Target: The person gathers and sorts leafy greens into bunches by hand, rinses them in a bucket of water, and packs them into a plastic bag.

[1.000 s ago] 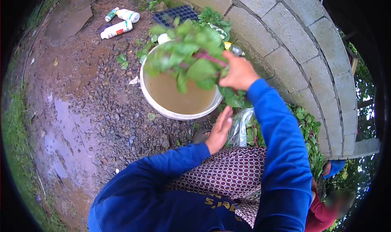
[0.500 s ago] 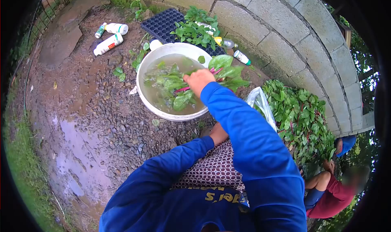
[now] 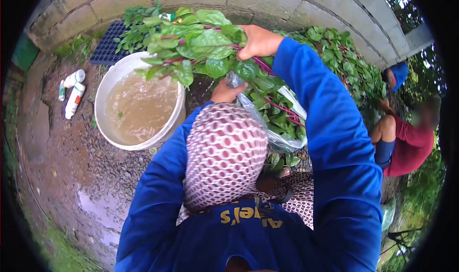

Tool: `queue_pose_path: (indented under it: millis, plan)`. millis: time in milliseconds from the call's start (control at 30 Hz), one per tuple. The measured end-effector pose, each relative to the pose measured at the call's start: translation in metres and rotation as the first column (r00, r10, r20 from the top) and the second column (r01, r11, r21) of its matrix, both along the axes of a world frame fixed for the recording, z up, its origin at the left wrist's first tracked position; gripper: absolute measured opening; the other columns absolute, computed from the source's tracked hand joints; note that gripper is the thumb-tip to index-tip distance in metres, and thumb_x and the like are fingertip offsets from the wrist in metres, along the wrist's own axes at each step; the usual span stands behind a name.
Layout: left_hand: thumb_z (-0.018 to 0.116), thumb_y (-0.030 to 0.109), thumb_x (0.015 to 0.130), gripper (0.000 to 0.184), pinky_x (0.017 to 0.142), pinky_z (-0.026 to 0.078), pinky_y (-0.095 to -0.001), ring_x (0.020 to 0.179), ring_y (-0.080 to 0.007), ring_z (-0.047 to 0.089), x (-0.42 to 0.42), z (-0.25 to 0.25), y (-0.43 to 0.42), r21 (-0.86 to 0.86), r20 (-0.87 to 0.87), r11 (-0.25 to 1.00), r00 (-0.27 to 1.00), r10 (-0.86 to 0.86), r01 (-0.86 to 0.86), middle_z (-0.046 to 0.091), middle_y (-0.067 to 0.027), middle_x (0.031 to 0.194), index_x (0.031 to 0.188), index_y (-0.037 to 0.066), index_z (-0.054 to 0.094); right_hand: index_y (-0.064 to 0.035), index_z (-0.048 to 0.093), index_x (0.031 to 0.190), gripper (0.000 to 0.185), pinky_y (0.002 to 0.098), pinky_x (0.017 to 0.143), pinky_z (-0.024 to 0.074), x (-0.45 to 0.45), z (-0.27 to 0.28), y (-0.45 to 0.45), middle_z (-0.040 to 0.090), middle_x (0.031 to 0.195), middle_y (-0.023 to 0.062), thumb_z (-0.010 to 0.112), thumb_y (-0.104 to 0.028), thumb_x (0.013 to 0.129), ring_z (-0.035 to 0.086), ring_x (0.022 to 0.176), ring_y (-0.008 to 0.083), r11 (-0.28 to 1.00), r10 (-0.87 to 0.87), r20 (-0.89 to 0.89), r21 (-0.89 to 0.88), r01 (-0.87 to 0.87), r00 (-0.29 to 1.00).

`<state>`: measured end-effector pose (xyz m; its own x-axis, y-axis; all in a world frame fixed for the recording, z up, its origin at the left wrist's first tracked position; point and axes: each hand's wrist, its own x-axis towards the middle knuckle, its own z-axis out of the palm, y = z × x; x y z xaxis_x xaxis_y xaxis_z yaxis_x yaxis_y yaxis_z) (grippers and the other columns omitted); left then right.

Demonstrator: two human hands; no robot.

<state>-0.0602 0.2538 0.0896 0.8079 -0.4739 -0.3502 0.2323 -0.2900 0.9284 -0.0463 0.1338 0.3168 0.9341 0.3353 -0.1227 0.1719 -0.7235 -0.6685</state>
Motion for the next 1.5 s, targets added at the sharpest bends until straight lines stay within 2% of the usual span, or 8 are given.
queue_pose_path:
  millis: [200,300,467,867,933,1067,1267,1500]
  plan:
    - [0.057,0.021,0.085,0.023,0.065,0.050,-0.0278,0.077,-0.0149,0.060,0.026,-0.002,-0.015,-0.292,-0.396,0.956,0.914,-0.090,-0.032,0.062,-0.0044,0.091,0.105,0.009,0.056,0.0025,0.055,0.109,0.054,0.0306,0.086,0.0411,-0.113,-0.020,-0.088,0.062,0.096,0.0094,0.072,-0.013,0.060,0.055,0.089,0.0172,0.905,-0.354,-0.186,0.179,0.386,0.917]
    - [0.053,0.017,0.087,0.020,0.068,0.051,-0.0337,0.082,-0.0184,0.061,0.038,-0.018,-0.010,-0.705,-0.408,0.708,0.843,-0.349,-0.048,0.063,-0.0075,0.095,0.103,0.005,0.056,0.0038,0.055,0.110,0.057,0.0294,0.087,0.0417,-0.153,-0.083,-0.120,0.063,0.095,0.0110,0.072,-0.015,0.059,0.057,0.087,0.0203,0.875,-0.367,-0.267,0.227,0.428,0.891]
    - [0.040,0.007,0.090,0.019,0.043,0.031,-0.0236,0.047,-0.0080,0.033,0.037,0.061,-0.026,-0.563,-0.577,0.788,0.801,-0.160,-0.248,0.035,0.0030,0.057,0.101,0.002,0.054,-0.0151,0.042,0.125,0.058,0.0401,0.069,0.0474,-0.179,-0.167,-0.107,0.059,0.088,0.0118,0.062,-0.016,0.070,0.060,0.082,0.0279,0.446,-0.493,0.369,-0.671,0.593,0.788]
    - [0.044,0.011,0.091,0.035,0.047,0.037,-0.0213,0.055,-0.0056,0.043,0.013,0.088,0.003,-0.641,-0.150,0.743,0.918,-0.368,0.194,0.047,0.0022,0.068,0.125,0.005,0.046,-0.0141,0.042,0.126,0.045,0.0411,0.077,0.0449,-0.212,-0.202,-0.073,0.052,0.101,0.0118,0.047,-0.013,0.081,0.053,0.096,0.0262,0.725,-0.264,0.177,-0.612,0.316,0.948]
    - [0.046,0.009,0.090,0.032,0.053,0.042,-0.0212,0.061,-0.0061,0.050,0.028,0.093,0.017,-0.136,0.349,0.874,0.848,-0.398,0.466,0.057,-0.0002,0.078,0.121,0.003,0.050,-0.0116,0.042,0.126,0.047,0.0392,0.075,0.0444,-0.211,-0.186,-0.066,0.052,0.101,0.0115,0.050,-0.014,0.080,0.052,0.097,0.0270,0.681,-0.228,0.148,-0.683,0.266,0.962]
    - [0.062,0.014,0.081,0.038,0.062,0.045,-0.0245,0.075,-0.0084,0.057,0.041,0.170,0.013,0.439,0.347,0.769,0.701,-0.623,0.466,0.063,-0.0058,0.090,0.117,0.003,0.055,-0.0098,0.025,0.137,0.083,0.0450,0.081,0.0417,-0.223,-0.163,-0.060,0.048,0.114,0.0202,0.066,-0.035,0.070,0.049,0.106,0.0357,0.835,-0.102,-0.179,-0.551,-0.014,0.979]
    - [0.065,0.017,0.079,0.037,0.079,0.047,-0.0302,0.091,-0.0179,0.060,0.061,0.191,-0.092,0.328,0.580,0.786,0.546,-0.605,0.524,0.063,-0.0128,0.098,0.112,0.003,0.057,-0.0031,0.039,0.131,0.070,0.0332,0.089,0.0426,-0.176,-0.079,-0.168,0.061,0.110,0.0145,0.060,-0.046,0.080,0.059,0.097,0.0263,0.908,0.265,-0.433,0.413,-0.072,0.862]
    - [0.078,0.050,0.052,0.100,0.094,0.039,-0.0389,0.113,-0.0341,0.048,0.061,0.126,-0.149,0.792,0.017,-0.049,-0.102,-0.995,0.609,0.045,-0.0207,0.127,0.130,0.002,0.039,-0.0072,0.064,0.099,0.050,0.0327,0.058,0.0499,-0.162,-0.118,-0.369,0.063,0.078,0.0099,0.059,-0.052,0.077,0.060,0.069,0.0183,0.741,-0.668,-0.313,-0.189,0.645,0.675]
